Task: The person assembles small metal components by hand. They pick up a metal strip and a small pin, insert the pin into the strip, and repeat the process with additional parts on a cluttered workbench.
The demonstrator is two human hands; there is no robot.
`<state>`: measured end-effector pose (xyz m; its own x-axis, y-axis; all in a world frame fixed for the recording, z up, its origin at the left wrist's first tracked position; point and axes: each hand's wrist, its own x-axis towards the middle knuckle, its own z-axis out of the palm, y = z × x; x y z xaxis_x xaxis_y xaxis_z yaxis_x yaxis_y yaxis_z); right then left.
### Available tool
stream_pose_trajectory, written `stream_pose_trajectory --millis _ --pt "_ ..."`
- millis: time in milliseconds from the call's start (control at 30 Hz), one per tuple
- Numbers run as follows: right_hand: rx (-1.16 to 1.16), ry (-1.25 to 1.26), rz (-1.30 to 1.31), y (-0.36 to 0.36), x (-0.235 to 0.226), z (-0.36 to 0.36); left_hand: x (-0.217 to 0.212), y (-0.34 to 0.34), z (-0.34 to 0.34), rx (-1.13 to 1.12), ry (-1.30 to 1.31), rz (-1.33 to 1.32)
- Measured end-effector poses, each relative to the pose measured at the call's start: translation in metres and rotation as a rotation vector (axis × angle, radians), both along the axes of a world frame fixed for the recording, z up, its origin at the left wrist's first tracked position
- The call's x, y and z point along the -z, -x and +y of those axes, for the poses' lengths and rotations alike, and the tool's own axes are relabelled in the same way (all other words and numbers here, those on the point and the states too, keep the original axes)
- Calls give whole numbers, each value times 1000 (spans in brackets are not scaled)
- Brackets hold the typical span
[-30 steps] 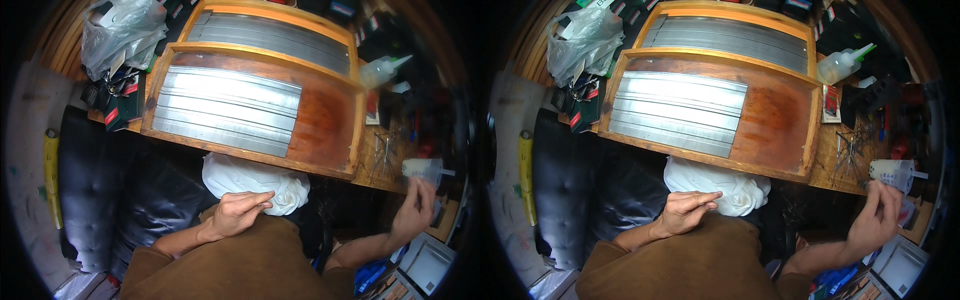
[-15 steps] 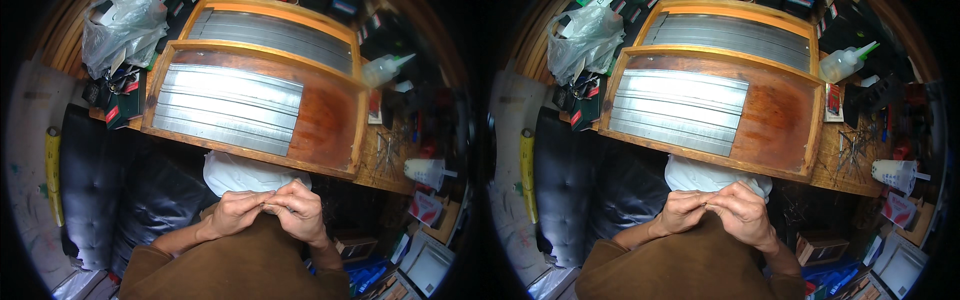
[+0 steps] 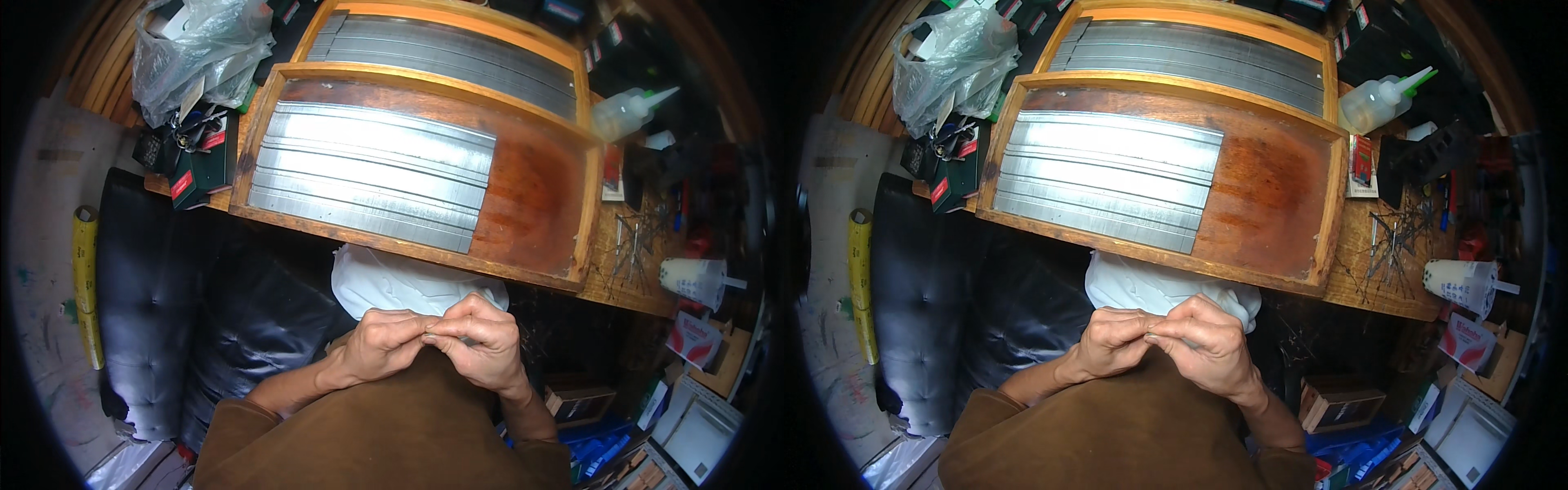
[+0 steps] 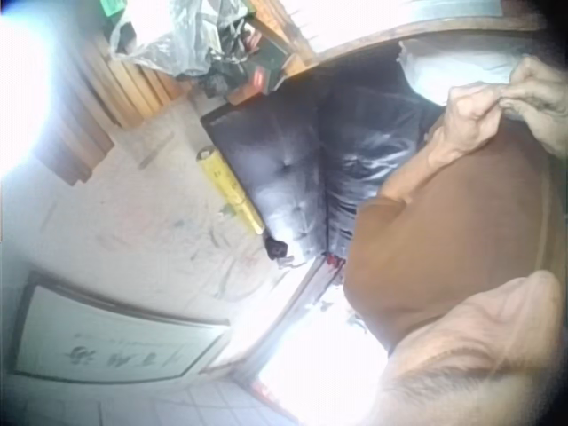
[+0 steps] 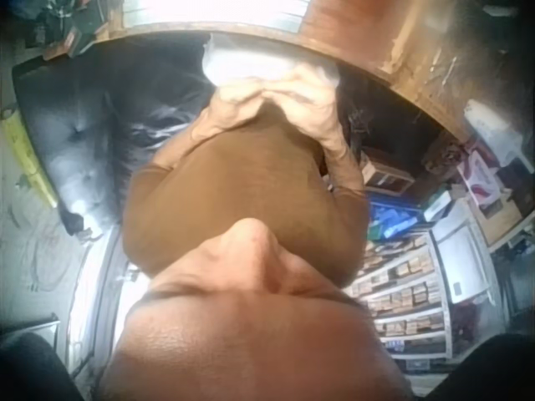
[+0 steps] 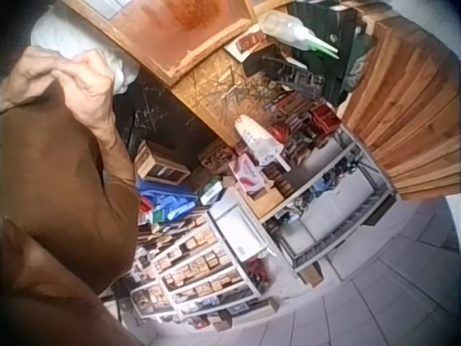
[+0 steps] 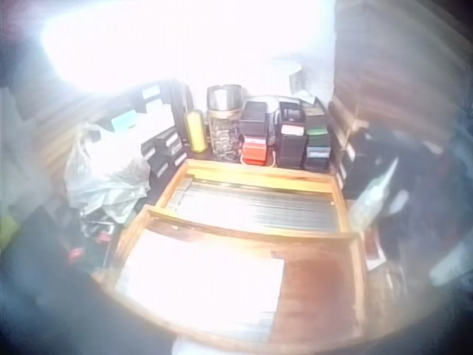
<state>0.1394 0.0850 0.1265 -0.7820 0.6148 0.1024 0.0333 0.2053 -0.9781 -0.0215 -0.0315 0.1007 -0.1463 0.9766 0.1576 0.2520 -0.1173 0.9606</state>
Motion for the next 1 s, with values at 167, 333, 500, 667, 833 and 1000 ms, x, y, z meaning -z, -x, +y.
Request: stream_pose_trajectory --millis 167,333,500,667,833,1000 --pt "-11 -20 13 2 0 2 -2 0 0 1 10 0" --pt "-13 -12 21 3 0 3 0 0 -1 -1 0 -11" --pt "-25 -16 14 2 -1 4 0 -2 -2 -15 0 -29" --pt "-22 -6 7 3 -3 5 0 -2 -1 -16 4 -42" --pt "-22 3 7 2 -2 5 -1 -2 -2 -19 9 -44" --pt "-18 -9 -4 1 -3 6 -3 -3 -1 -21 9 -58"
